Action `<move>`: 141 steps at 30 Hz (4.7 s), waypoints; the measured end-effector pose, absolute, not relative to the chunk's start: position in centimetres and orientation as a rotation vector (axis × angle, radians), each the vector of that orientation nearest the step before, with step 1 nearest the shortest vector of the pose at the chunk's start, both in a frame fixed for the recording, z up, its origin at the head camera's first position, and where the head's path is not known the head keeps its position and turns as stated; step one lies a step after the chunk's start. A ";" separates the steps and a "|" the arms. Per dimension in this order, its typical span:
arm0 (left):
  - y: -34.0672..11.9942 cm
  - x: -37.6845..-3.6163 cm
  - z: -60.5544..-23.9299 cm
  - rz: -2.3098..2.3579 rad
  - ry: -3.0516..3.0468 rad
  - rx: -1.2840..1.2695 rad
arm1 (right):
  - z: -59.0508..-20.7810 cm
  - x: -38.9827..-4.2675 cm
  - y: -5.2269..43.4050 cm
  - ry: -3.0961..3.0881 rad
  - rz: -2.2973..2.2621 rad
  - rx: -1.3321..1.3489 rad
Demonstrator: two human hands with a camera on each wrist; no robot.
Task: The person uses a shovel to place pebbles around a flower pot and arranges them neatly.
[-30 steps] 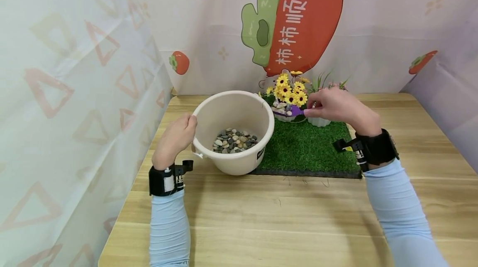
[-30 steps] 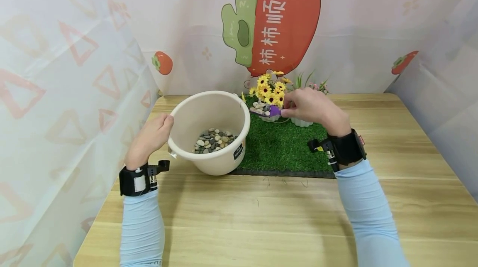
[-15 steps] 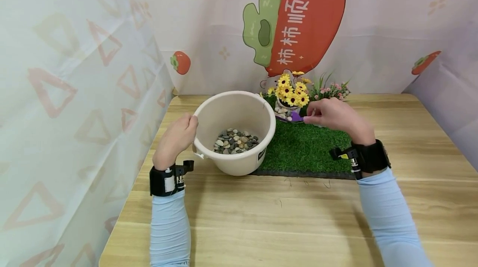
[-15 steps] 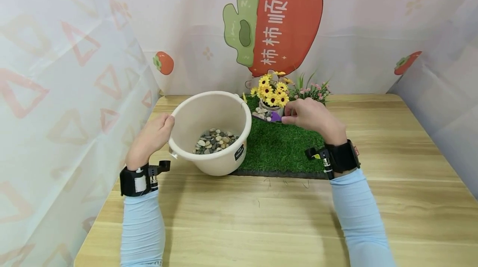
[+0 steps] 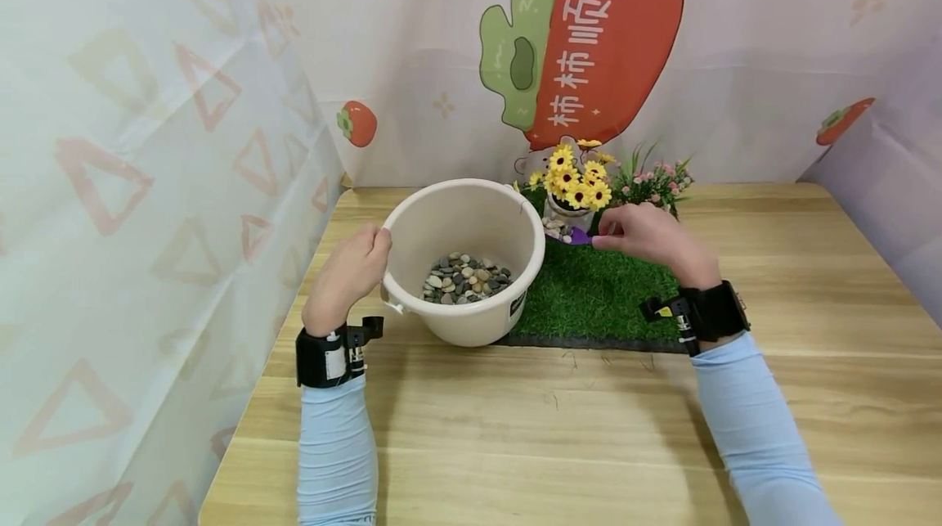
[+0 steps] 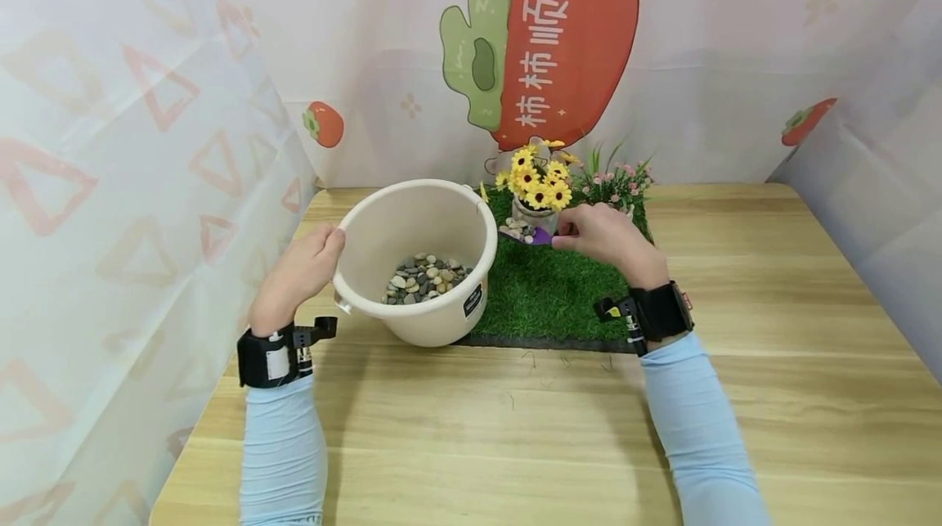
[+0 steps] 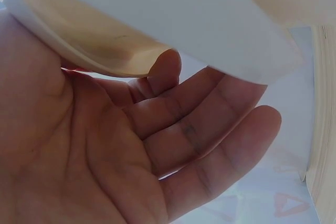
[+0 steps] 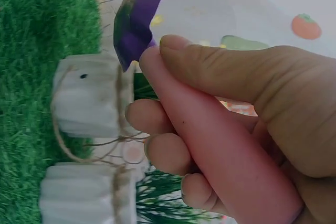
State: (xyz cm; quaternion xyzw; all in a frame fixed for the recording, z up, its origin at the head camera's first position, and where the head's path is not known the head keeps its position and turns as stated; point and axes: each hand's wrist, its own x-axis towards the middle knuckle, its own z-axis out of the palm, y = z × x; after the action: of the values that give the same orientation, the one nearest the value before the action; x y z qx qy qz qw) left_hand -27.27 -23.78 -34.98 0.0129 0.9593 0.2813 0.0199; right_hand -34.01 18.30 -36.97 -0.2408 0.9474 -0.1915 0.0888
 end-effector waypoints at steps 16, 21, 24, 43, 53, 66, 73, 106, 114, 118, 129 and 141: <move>-23.9 -27.2 -35.2 0.882 2.974 0.046 | -40.8 -35.8 18.0 2.819 -0.557 -0.742; -23.9 -27.2 -35.2 0.879 2.970 0.043 | -40.6 -35.9 17.9 2.760 -0.610 -0.699; -23.9 -27.2 -35.2 0.880 2.969 0.040 | -40.5 -36.0 17.8 2.734 -0.638 -0.687; -23.9 -27.2 -35.1 0.874 2.969 0.036 | -39.3 -35.4 18.7 2.633 -0.726 -0.658; -23.9 -27.2 -35.1 0.863 2.978 0.031 | -37.4 -34.3 19.5 2.665 -0.704 -0.667; -24.1 -27.1 -34.8 0.851 2.973 0.032 | -33.9 -32.7 19.6 2.684 -0.634 -0.696; -24.1 -27.1 -34.8 0.861 2.959 0.033 | -32.5 -32.1 20.0 2.641 -0.622 -0.702; -24.0 -27.0 -34.8 0.880 2.973 0.040 | -26.6 -30.5 18.3 2.887 -0.473 -0.806; -24.1 -27.0 -34.7 0.888 2.982 0.030 | -25.7 -30.2 17.2 2.890 -0.478 -0.867; -24.1 -27.0 -34.8 0.883 2.981 0.027 | -25.3 -30.0 16.6 2.887 -0.464 -0.904; -24.6 -26.7 -34.9 0.895 2.967 0.000 | -25.7 -30.5 14.1 2.834 -0.417 -0.951; -23.5 -27.2 -35.3 0.935 2.939 0.034 | -25.8 -31.9 10.7 2.803 -0.310 -1.172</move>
State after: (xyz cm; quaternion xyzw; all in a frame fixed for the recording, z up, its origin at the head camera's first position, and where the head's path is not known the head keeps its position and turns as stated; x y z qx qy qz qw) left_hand -27.22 -23.50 -35.31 0.0109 0.9525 0.3030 0.0285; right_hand -31.86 10.75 -25.77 -0.3834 0.9170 -0.1013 0.0437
